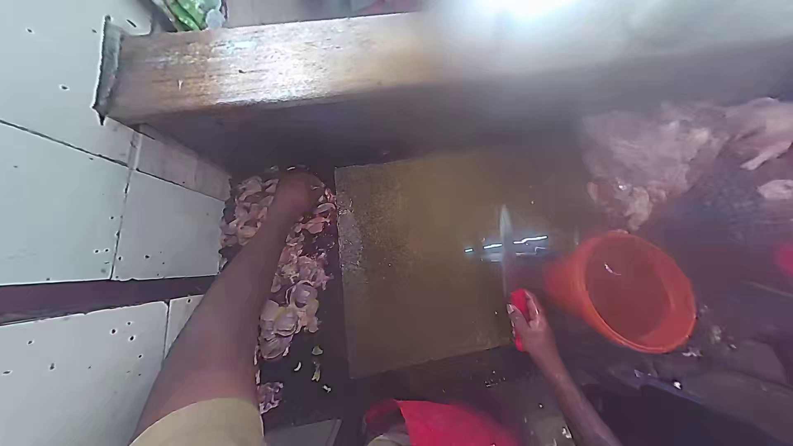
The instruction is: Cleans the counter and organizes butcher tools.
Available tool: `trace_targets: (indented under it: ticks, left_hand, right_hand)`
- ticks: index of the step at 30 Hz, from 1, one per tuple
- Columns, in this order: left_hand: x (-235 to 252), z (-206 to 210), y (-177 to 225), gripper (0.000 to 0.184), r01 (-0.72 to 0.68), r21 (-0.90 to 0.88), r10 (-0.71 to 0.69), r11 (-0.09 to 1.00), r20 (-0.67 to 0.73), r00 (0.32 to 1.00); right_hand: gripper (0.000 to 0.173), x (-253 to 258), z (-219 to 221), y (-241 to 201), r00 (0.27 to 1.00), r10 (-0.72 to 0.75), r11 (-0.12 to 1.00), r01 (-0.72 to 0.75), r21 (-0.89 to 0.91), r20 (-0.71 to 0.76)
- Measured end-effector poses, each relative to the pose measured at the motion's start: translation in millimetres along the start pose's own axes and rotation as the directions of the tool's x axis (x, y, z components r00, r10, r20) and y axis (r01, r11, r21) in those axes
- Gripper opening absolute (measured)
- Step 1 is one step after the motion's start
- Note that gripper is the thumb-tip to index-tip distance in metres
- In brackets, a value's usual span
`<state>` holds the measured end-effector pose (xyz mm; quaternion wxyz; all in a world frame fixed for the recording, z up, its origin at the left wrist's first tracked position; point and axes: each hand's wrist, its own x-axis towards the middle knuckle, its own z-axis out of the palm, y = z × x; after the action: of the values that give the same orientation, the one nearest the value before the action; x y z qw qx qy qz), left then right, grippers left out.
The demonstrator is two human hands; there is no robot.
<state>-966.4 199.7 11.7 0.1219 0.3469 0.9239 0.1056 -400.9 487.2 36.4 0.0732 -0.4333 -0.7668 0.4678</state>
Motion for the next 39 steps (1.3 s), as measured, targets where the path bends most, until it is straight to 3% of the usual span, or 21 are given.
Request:
trace_targets:
  ticks: [3, 6, 11, 14, 17, 19, 24, 27, 29, 33, 36, 38, 39]
  left_hand:
    - [-10, -1, 3, 0.03, 0.012, 0.032, -0.012, 0.999, -0.004, 1.0]
    - [-27, -6, 34, 0.039, 0.077, 0.039, -0.078, 0.996, 0.019, 0.997]
    - [-71, -15, 79, 0.039, 0.141, 0.041, -0.14, 0.989, -0.037, 0.989]
    - [-126, -24, 150, 0.042, 0.221, -0.078, -0.226, 0.972, -0.056, 0.973]
    - [-169, -20, 230, 0.04, 0.204, -0.222, -0.224, 0.953, -0.069, 0.972]
    - [-194, -16, 287, 0.039, 0.153, -0.292, -0.189, 0.944, -0.099, 0.977]
    - [-207, 2, 401, 0.034, 0.011, -0.481, -0.091, 0.877, -0.144, 0.985]
    - [-177, 16, 462, 0.033, 0.047, -0.416, -0.054, 0.908, -0.004, 0.999]
    - [-142, 39, 497, 0.033, 0.021, -0.37, 0.023, 0.929, 0.113, 0.993]
    - [-104, 72, 549, 0.038, -0.029, -0.409, 0.097, 0.912, 0.147, 0.984]
    - [-148, 34, 595, 0.043, 0.069, -0.594, 0.013, 0.801, 0.132, 0.991]
    - [-163, -9, 636, 0.04, 0.171, -0.54, -0.048, 0.824, 0.233, 0.971]
    - [-147, -13, 643, 0.04, 0.154, -0.476, -0.007, 0.866, 0.296, 0.955]
  right_hand:
    - [0.061, 10, -2, -1, 0.987, -0.075, 0.99, 0.09, -0.104, 0.145]
    - [0.052, 20, -14, -10, 0.946, -0.142, 0.96, 0.203, -0.194, 0.291]
    - [0.051, 30, -40, -18, 0.868, -0.106, 0.914, 0.278, -0.296, 0.486]
    - [0.051, 24, -56, -9, 0.88, -0.08, 0.957, 0.2, -0.212, 0.468]
    - [0.056, 24, -62, 0, 0.955, -0.021, 0.986, 0.068, -0.152, 0.296]
    - [0.055, 20, -66, 4, 0.944, -0.067, 0.981, 0.122, -0.152, 0.324]
    - [0.049, 13, -98, 47, 0.67, -0.358, 0.841, 0.534, -0.088, 0.651]
    - [0.045, 13, -121, 65, 0.532, -0.379, 0.723, 0.681, -0.116, 0.758]
    - [0.047, 18, -124, 72, 0.486, -0.394, 0.688, 0.718, -0.1, 0.78]
    - [0.051, 21, -116, 76, 0.496, -0.451, 0.684, 0.726, -0.069, 0.742]
    - [0.051, 16, -119, 80, 0.526, -0.481, 0.712, 0.701, -0.038, 0.701]
    - [0.051, 13, -122, 80, 0.56, -0.474, 0.739, 0.672, -0.039, 0.679]
    - [0.052, 13, -123, 78, 0.575, -0.452, 0.756, 0.653, -0.05, 0.682]
